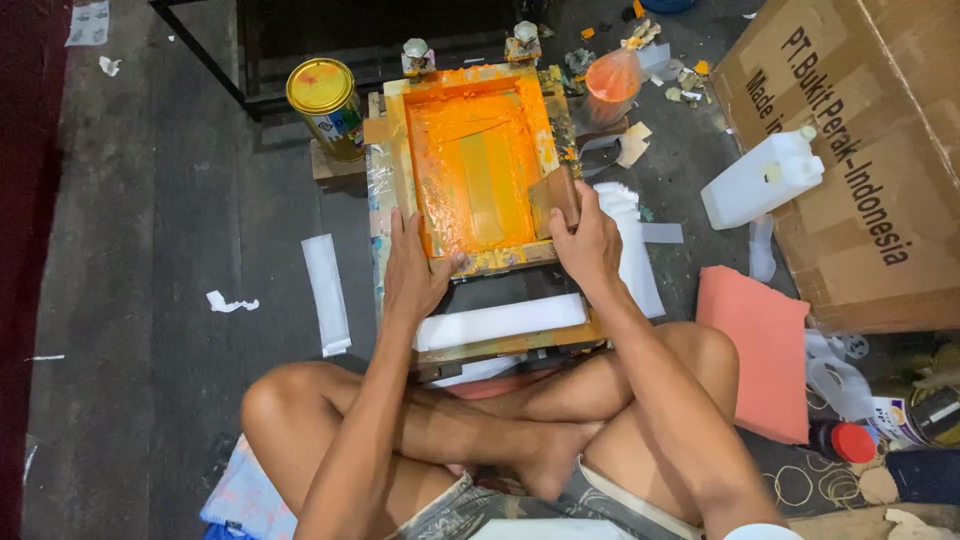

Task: Applying tape to a screen printing frame and spreading orange ink using a manual squeegee.

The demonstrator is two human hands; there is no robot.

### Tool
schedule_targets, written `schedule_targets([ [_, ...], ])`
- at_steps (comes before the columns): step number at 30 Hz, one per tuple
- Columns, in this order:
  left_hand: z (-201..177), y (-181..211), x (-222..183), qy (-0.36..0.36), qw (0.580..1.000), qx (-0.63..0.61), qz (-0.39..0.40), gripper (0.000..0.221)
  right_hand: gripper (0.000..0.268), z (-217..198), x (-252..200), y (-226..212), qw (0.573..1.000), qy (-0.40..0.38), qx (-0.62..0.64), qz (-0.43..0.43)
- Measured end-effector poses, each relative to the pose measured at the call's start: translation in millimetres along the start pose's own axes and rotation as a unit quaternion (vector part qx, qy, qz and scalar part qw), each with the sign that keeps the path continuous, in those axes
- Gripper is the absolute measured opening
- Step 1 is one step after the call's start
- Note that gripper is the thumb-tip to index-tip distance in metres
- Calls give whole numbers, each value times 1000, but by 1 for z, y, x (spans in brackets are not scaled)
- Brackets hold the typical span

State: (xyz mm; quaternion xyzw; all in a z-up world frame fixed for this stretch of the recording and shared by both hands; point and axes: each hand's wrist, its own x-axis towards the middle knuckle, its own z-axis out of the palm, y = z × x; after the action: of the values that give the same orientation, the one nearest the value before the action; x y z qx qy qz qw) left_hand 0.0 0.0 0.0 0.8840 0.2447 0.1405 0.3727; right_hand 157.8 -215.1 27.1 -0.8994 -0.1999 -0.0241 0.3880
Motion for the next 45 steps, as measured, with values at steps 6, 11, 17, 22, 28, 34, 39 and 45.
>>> schedule_targets([
  [6, -24, -11, -2, -70, 995, -72, -15, 117, 52, -29, -15, -20, 1000, 3, -22, -18],
  [11, -29, -28, -10, -74, 997, -19, 4, 111, 8, -18, -44, -8, 974, 130, -41, -183],
  [17, -50, -4, -1, -5, 995, -40, 94, 106, 5, -9, -79, -21, 962, 20, -22, -272],
  [22, -83, 51, 13, 84, 977, -132, 147, 88, 9, 6, -79, -24, 962, -83, -31, -259],
  [28, -84, 62, 29, 144, 965, -184, 122, 76, 21, 20, -72, -37, 959, -143, -144, -196],
  [34, -88, 61, 26, 138, 965, -189, 121, 74, 9, 21, -65, -36, 946, -132, -170, -244],
  [39, -88, 48, 27, 95, 977, -154, 111, 81, 7, -9, -66, -45, 920, -184, 116, -325],
  [45, -85, 21, 6, 29, 996, -54, 59, 111, 14, -38, -56, -72, 899, -172, 294, -276],
])
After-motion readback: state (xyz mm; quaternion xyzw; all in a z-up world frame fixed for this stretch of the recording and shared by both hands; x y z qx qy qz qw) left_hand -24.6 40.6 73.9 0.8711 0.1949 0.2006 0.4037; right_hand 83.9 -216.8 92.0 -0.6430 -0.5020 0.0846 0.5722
